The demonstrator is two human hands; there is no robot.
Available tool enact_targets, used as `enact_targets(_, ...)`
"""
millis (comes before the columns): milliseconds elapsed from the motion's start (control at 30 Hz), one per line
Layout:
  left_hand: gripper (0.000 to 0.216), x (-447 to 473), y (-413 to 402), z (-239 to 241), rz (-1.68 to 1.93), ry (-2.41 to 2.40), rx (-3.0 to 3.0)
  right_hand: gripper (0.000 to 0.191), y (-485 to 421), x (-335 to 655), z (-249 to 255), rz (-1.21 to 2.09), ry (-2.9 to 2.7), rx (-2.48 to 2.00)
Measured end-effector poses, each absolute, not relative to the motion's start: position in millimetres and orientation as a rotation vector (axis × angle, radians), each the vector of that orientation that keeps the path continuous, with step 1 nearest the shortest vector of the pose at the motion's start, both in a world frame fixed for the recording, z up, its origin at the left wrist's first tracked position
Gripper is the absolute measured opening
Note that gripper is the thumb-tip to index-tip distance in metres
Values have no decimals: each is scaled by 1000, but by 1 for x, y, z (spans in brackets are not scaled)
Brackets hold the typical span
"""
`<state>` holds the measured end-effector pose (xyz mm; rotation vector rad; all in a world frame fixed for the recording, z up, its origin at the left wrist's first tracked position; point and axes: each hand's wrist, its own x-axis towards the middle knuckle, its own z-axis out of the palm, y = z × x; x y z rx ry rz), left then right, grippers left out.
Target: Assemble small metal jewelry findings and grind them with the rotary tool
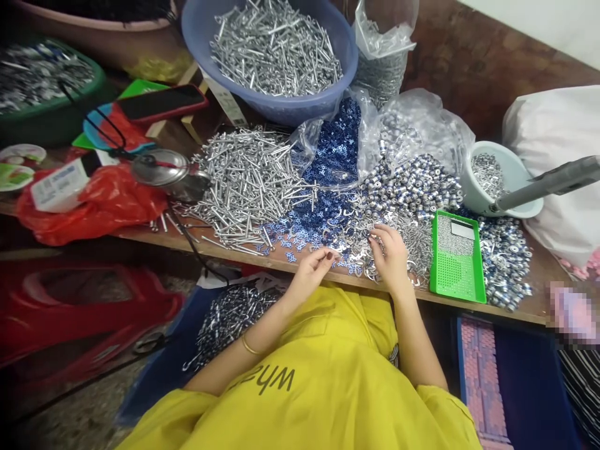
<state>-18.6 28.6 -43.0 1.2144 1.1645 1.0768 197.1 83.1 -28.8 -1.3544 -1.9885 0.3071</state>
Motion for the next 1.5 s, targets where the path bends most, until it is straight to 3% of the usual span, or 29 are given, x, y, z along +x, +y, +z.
enact_targets(367,39,-22,25,-58,1078,1181,1118,16,191,203,-57,46,-2112,-1553)
enact_targets(467,43,-29,22,-68,1085,1209,1080,21,162,197,-45,241,-1920,-1505)
enact_targets(567,47,-27,22,-74,1050,1193,1054,32,109,182,-27,689,-1775,-1301)
enact_targets(700,47,-11,25,-70,1017,1091,1019,23,51,158,-21,1053,-1691,-1047)
enact_targets(967,53,14,15,-51,961,962,843,23,31,164,-37,1240,-1328,-1050)
enact_targets(1500,39,-5,1,-50,1064,792,495,23,28,140,-31,1287,-1350,-1047)
